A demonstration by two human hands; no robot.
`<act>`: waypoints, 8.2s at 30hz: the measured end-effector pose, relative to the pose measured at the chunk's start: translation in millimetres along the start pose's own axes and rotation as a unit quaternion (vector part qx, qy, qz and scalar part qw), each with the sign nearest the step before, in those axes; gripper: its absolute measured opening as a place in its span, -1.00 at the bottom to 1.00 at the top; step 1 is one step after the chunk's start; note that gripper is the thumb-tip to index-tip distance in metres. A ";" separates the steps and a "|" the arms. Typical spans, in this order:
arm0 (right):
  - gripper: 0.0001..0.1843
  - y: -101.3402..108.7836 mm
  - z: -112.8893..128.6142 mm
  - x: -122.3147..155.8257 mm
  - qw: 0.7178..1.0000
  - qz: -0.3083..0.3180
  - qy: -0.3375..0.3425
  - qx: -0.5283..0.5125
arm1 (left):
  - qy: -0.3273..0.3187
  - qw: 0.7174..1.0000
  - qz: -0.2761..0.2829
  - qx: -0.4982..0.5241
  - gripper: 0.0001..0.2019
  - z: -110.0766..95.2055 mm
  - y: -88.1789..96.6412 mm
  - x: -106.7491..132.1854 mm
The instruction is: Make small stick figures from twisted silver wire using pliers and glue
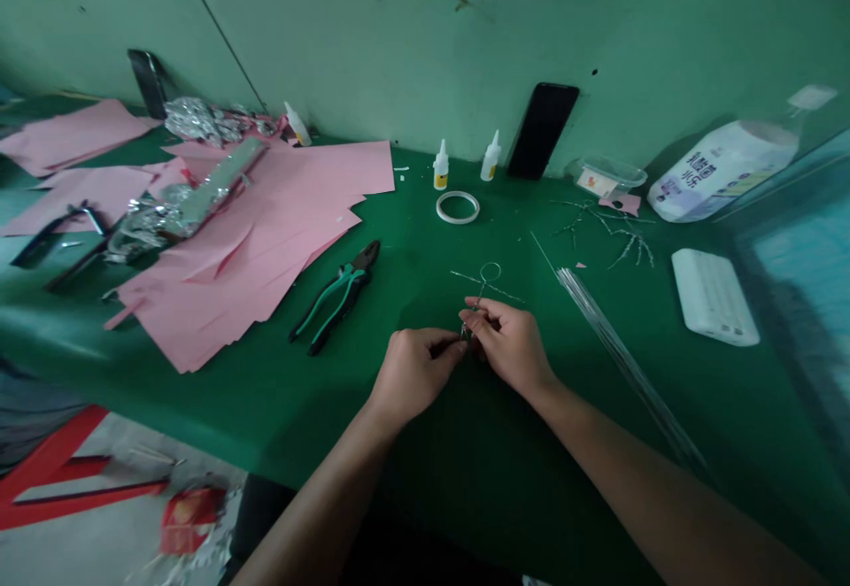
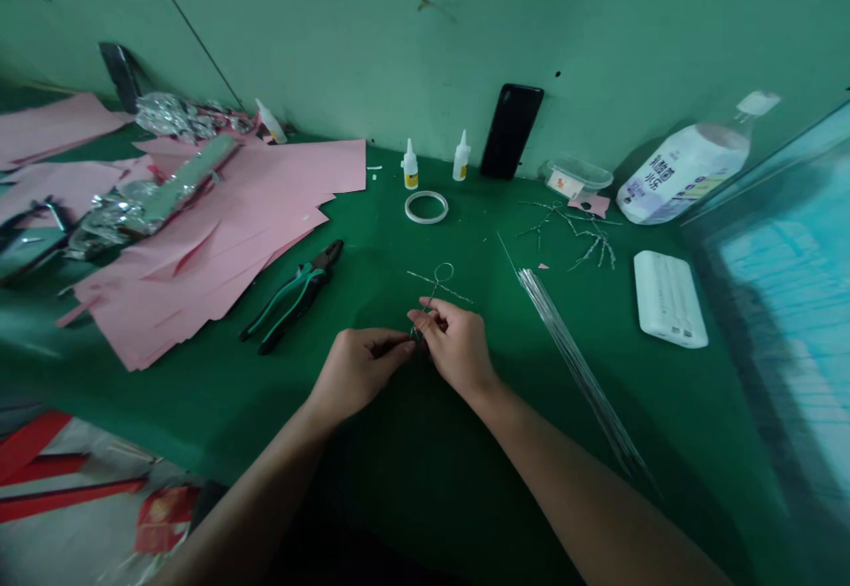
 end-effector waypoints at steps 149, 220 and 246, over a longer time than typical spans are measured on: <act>-0.45 -32.3 18.4 -21.9 0.824 0.114 0.285 0.477 | -0.127 0.947 0.028 -0.292 -0.78 3.3 13.9 -15.0; -0.38 -28.5 18.0 -25.3 0.855 0.080 0.290 0.421 | -0.153 0.972 -0.040 -0.172 -0.77 6.2 34.4 -8.1; -0.61 -29.3 20.1 -23.2 0.863 0.129 0.293 0.390 | -0.132 0.959 -0.055 -0.245 -0.78 6.0 23.7 -9.9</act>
Point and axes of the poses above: each hand's wrist, its own x-axis away from the middle knuckle, its own y-axis out of the back of the hand, z = x × y, the point moved 8 cm from there along -x, towards the middle knuckle, and after that the axes turned 1 degree about x, right-handed, at the moved point
